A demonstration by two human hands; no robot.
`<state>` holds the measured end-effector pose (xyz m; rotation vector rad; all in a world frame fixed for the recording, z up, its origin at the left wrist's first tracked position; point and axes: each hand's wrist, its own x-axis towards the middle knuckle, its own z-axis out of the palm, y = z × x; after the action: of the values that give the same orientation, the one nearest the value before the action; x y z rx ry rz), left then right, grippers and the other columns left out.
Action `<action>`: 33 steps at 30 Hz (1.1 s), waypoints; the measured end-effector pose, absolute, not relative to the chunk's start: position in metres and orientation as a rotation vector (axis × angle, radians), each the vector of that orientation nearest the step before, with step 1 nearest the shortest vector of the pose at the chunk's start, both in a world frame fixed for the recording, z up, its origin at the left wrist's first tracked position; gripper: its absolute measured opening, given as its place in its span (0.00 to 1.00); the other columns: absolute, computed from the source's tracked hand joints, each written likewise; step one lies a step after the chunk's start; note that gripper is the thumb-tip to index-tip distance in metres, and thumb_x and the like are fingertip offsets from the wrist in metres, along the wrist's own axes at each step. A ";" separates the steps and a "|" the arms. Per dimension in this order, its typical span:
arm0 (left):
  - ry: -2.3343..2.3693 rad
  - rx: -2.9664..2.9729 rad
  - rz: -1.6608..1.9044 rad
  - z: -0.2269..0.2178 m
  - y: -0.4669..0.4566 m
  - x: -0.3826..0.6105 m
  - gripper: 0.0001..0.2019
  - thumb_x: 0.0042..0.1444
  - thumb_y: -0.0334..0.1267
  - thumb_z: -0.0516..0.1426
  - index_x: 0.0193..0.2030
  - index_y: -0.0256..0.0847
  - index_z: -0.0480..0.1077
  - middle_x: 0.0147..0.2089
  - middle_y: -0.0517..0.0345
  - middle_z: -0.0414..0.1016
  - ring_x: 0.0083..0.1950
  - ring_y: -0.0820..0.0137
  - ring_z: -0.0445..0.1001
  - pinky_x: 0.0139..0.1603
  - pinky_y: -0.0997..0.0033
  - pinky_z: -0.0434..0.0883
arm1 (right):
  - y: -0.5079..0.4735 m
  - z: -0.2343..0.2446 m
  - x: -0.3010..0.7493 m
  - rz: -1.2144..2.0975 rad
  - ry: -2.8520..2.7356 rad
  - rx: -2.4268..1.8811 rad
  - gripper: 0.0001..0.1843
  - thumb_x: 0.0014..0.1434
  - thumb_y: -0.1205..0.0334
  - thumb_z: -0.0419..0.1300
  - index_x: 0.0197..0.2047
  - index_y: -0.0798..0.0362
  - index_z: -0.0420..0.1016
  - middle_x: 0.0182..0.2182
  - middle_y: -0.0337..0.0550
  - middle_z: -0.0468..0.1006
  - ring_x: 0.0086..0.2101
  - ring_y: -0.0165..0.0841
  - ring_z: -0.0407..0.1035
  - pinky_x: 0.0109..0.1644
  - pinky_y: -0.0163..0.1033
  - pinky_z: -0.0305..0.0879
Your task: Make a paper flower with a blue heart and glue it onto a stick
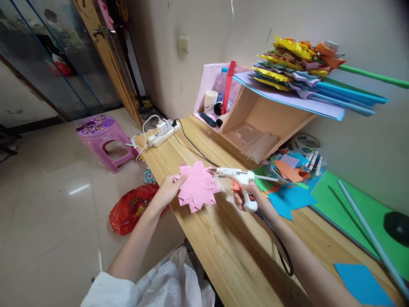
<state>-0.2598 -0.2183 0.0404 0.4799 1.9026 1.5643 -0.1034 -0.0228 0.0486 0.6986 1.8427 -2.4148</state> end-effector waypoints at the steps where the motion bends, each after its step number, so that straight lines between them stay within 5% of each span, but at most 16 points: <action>1: 1.898 0.485 1.564 0.040 -0.218 -0.260 0.20 0.47 0.54 0.55 0.20 0.37 0.61 0.20 0.64 0.60 0.23 0.76 0.56 0.24 0.77 0.55 | -0.023 0.049 -0.103 -2.395 1.846 0.659 0.21 0.53 0.50 0.49 0.19 0.56 0.67 0.13 0.39 0.66 0.14 0.25 0.60 0.17 0.31 0.50; 26: 1.854 0.533 1.456 0.047 -0.218 -0.260 0.19 0.48 0.52 0.55 0.22 0.35 0.65 0.21 0.63 0.65 0.24 0.75 0.61 0.27 0.76 0.58 | -0.021 0.053 -0.105 -2.417 1.850 0.615 0.24 0.56 0.52 0.46 0.14 0.55 0.62 0.09 0.38 0.60 0.11 0.24 0.52 0.15 0.32 0.43; 33: 1.906 0.540 1.467 0.050 -0.217 -0.260 0.19 0.47 0.52 0.56 0.22 0.36 0.64 0.21 0.64 0.65 0.24 0.75 0.60 0.28 0.76 0.58 | -0.024 0.058 -0.098 -2.495 1.940 0.712 0.22 0.57 0.54 0.47 0.17 0.55 0.64 0.11 0.38 0.63 0.13 0.24 0.56 0.18 0.32 0.47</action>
<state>-0.2604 -0.2166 0.0504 0.5404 1.9062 1.4670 -0.0981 -0.0245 0.0582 0.7124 1.9400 -2.4953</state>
